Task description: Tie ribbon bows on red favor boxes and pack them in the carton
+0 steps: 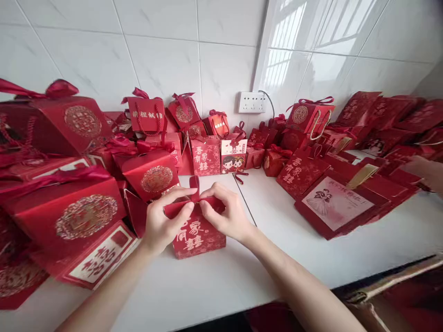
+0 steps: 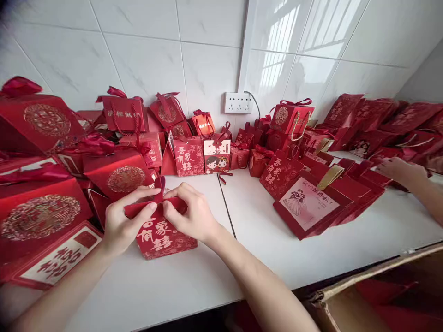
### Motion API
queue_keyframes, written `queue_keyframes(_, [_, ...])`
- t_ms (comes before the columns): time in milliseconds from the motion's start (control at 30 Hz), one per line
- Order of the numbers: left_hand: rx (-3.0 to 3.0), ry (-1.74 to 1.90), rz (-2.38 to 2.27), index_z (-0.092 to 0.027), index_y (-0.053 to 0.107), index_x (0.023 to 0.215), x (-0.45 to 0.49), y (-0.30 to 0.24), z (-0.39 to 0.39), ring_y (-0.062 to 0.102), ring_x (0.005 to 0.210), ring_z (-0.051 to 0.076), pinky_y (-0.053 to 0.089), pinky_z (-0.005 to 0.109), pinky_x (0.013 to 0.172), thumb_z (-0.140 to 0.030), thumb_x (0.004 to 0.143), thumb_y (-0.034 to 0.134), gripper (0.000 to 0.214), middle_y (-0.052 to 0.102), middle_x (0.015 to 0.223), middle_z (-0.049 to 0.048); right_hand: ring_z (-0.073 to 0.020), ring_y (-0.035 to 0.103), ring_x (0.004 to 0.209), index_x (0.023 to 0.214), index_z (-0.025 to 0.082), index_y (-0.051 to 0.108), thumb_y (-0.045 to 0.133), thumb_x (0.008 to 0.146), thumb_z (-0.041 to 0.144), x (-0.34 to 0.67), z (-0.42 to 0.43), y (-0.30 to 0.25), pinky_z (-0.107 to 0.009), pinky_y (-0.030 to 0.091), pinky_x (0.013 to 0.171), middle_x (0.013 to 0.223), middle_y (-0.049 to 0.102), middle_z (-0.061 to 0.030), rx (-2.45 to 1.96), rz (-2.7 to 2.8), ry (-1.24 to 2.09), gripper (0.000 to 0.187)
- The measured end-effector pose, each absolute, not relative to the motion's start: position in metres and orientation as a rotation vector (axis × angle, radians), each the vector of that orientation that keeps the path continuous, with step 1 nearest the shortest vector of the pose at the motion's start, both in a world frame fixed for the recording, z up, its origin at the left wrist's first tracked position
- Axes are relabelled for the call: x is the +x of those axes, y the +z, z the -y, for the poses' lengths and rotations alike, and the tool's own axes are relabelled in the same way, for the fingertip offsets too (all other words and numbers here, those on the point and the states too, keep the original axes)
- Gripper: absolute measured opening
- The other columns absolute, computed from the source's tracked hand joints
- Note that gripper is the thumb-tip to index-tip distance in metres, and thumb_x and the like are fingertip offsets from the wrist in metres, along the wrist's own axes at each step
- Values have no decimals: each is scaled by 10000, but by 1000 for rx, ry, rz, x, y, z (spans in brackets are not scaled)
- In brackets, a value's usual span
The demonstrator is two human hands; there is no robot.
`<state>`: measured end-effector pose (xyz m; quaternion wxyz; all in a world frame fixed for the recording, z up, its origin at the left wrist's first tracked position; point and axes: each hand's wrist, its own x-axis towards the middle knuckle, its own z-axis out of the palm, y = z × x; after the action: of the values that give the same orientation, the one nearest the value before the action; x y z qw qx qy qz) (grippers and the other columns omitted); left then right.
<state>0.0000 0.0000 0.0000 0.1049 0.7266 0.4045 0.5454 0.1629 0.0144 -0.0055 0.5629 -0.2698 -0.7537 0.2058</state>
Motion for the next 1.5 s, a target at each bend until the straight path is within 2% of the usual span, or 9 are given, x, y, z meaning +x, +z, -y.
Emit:
queue_keyframes(200, [2198,1588,-1152,-186,683,957,-6,3,1,665,926,171,536,246,857,-212,788,618,183,714,964,12,-139,571,671,776,194,576,541,807,189,162,-13,-6,-263,472,652,743,603,-10,-659,1780,478,47])
queue_keyframes(600, [2296,1716,-1052,-197,661,1016,2,0,2,635,896,122,518,210,841,-128,809,605,225,670,950,0,-137,559,663,785,192,567,520,809,179,162,-11,-5,-265,464,643,745,602,-16,-685,1795,462,55])
queue_keyframes(767, [2260,1720,-1032,-201,666,1061,0,-2,1,634,898,130,522,217,830,-139,811,602,265,672,976,11,-144,548,680,813,193,591,534,811,188,163,-11,-4,-281,459,660,752,600,-18,-665,1821,478,58])
queue_keyframes(1167, [2161,1654,-1006,-194,673,1082,1,-4,-2,636,814,114,536,207,779,-157,800,601,294,671,973,19,-106,478,591,788,175,626,534,802,155,169,-13,1,-245,398,571,690,514,13,-676,1864,607,96])
queue_keyframes(1500, [2154,1648,-1010,-202,685,1071,-1,-4,0,644,853,144,538,242,797,-196,806,587,283,680,985,30,-111,478,587,755,175,618,522,761,147,168,-13,0,-246,391,557,676,502,14,-670,1836,630,101])
